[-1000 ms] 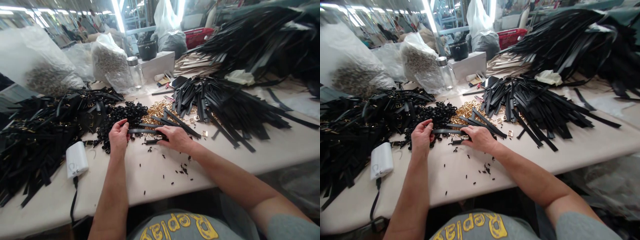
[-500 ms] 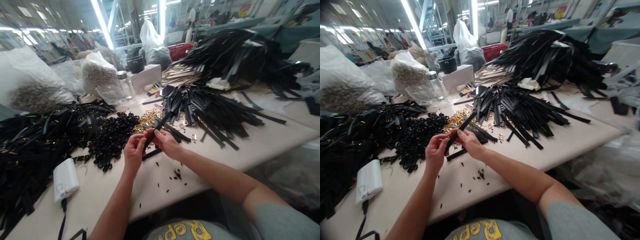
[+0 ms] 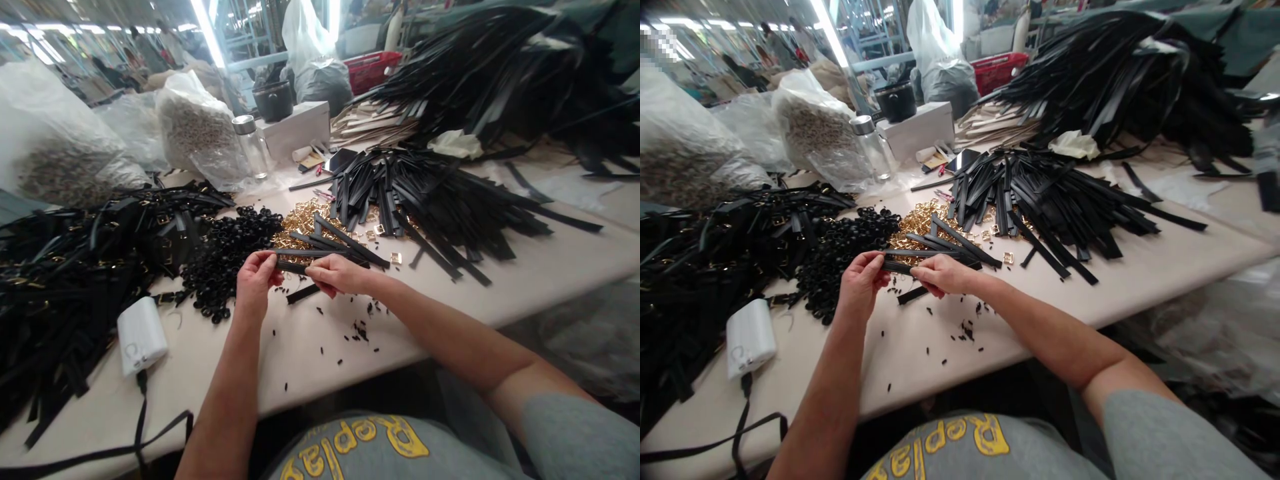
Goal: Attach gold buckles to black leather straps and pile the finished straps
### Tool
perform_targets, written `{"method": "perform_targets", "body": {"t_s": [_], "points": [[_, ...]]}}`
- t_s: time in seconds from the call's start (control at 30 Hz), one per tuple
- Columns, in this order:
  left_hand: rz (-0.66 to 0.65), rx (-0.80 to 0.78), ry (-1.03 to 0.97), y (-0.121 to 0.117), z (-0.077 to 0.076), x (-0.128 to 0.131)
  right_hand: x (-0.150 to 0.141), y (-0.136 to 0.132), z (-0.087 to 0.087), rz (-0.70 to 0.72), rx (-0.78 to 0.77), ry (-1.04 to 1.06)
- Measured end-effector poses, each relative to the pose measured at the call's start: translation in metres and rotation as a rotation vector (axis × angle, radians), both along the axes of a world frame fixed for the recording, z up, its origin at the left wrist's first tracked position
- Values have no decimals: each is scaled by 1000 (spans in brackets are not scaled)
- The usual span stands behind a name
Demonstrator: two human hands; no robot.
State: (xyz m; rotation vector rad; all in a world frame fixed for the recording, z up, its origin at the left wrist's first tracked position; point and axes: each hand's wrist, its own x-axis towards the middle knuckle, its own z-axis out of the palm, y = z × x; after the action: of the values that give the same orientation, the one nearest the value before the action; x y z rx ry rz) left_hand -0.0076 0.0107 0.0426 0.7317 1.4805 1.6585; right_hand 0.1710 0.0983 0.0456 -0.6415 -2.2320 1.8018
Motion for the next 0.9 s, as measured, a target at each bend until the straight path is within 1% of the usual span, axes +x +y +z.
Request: {"method": "perform_targets", "body": {"t_s": [0.07,0.17,0.27,0.37,0.53,0.63,0.8,0.9], "points": [[-8,-26,-47,0,0,2,0,-1,-1,-77,121,15],[-46,-57,-61,1,1,6,-3,-3,-5,-230,324,103],[-69,-60,-82,1,1,12,-6,-6,-10,-306,452,170],[-67,-60,-133,3,1,16,-9,-7,-13,-326,532,223],[-104,-34,-246,3,1,18,-8,-6,-13,-318,580,249],[-130,-44,-323,3,1,17,-7,-9,-12,-311,705,230],[-84,-57,-390,6,0,18,-5,-7,-9,-371,927,204],[-79,-59,-424,6,0,22,-1,-4,-7,-381,1003,225]]}}
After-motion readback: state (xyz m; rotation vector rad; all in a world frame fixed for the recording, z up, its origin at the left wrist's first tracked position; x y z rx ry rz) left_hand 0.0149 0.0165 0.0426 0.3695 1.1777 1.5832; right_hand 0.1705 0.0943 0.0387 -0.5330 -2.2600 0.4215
